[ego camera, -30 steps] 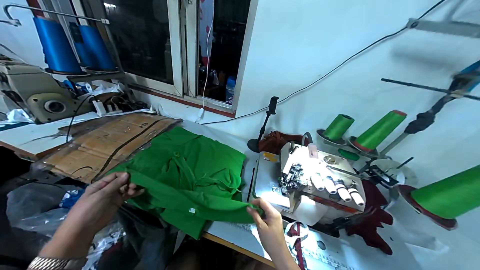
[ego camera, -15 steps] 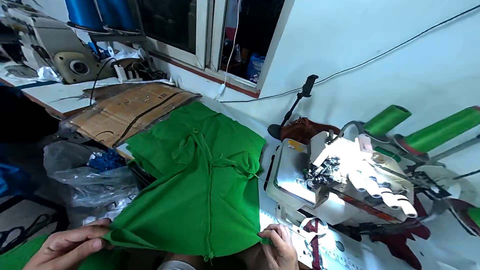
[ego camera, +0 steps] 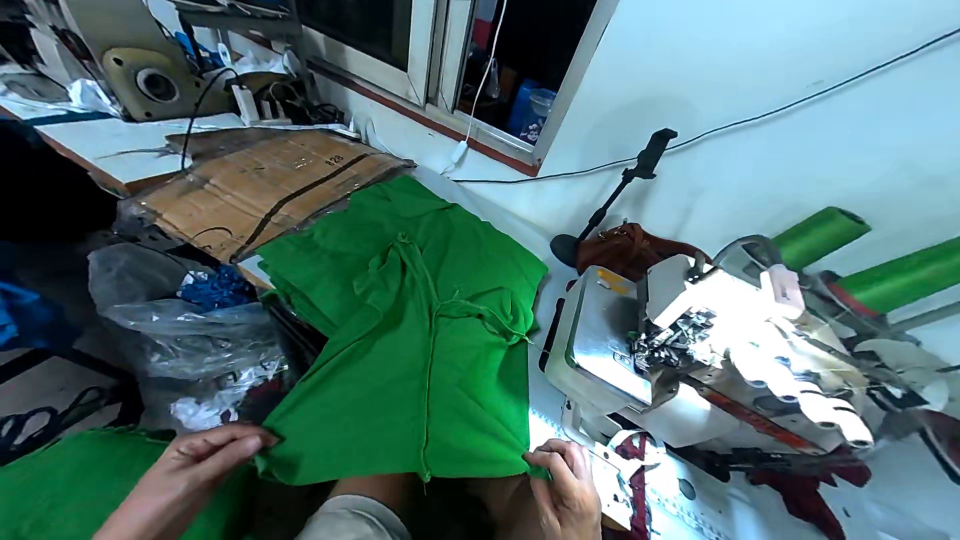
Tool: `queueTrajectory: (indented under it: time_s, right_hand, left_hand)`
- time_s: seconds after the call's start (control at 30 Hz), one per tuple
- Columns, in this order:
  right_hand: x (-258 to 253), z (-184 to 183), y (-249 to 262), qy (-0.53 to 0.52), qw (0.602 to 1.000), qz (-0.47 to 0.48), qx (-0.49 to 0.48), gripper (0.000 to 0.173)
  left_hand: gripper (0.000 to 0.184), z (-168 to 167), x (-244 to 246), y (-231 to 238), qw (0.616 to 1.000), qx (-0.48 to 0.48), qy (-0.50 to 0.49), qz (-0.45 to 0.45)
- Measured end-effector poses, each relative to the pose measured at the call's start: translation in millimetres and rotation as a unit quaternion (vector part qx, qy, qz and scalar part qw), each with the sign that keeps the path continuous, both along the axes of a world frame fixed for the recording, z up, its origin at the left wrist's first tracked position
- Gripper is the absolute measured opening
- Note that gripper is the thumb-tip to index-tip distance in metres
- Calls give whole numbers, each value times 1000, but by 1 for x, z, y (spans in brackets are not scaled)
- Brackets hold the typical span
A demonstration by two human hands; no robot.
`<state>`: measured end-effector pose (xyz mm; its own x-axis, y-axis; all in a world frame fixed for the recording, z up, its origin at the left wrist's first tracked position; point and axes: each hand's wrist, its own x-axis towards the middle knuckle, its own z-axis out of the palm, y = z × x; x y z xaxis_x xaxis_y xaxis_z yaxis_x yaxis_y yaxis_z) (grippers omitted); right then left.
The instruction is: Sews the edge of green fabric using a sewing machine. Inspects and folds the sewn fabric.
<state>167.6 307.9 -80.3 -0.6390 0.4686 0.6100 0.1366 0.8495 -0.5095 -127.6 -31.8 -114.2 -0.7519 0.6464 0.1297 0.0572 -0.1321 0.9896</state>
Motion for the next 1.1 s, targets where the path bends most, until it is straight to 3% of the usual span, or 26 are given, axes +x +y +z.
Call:
queueTrajectory:
  time_s: [0.17,0.3,0.4,0.5,0.57,0.67,0.77,0.93,1.1]
  right_hand:
    - [2,4,2,-37,999,6,-14,17]
    - [-8,42,-17,-193,981,-15,-9,33]
    - [-33,58,-45,-191,979,21,63,46]
    - [-66,55,-64,-155,977,75,127,34]
    - [-89,50,-64,-125,979,96,127,34]
    - [-115,48,-51,-124,984,130,13,37]
    - [-128,49,-39,-146,976,143,-72,36]
    - [-127,51,-35,-165,964,155,-137,40]
    - [-124,54,-35,-172,956,165,-170,46]
  left_hand:
    - [14,-6,3,9,997,19,-61,52]
    - [33,5,-1,6,992,42,-110,49]
    - [44,6,-2,6,989,33,-138,29]
    - [26,3,4,8,984,38,-167,40]
    - [16,3,11,18,965,98,-229,77]
    - [47,9,38,51,894,201,-386,103]
    - [76,8,69,87,865,185,-466,20]
    - [41,4,87,109,846,152,-505,-80]
    - [21,13,80,107,857,168,-488,-4]
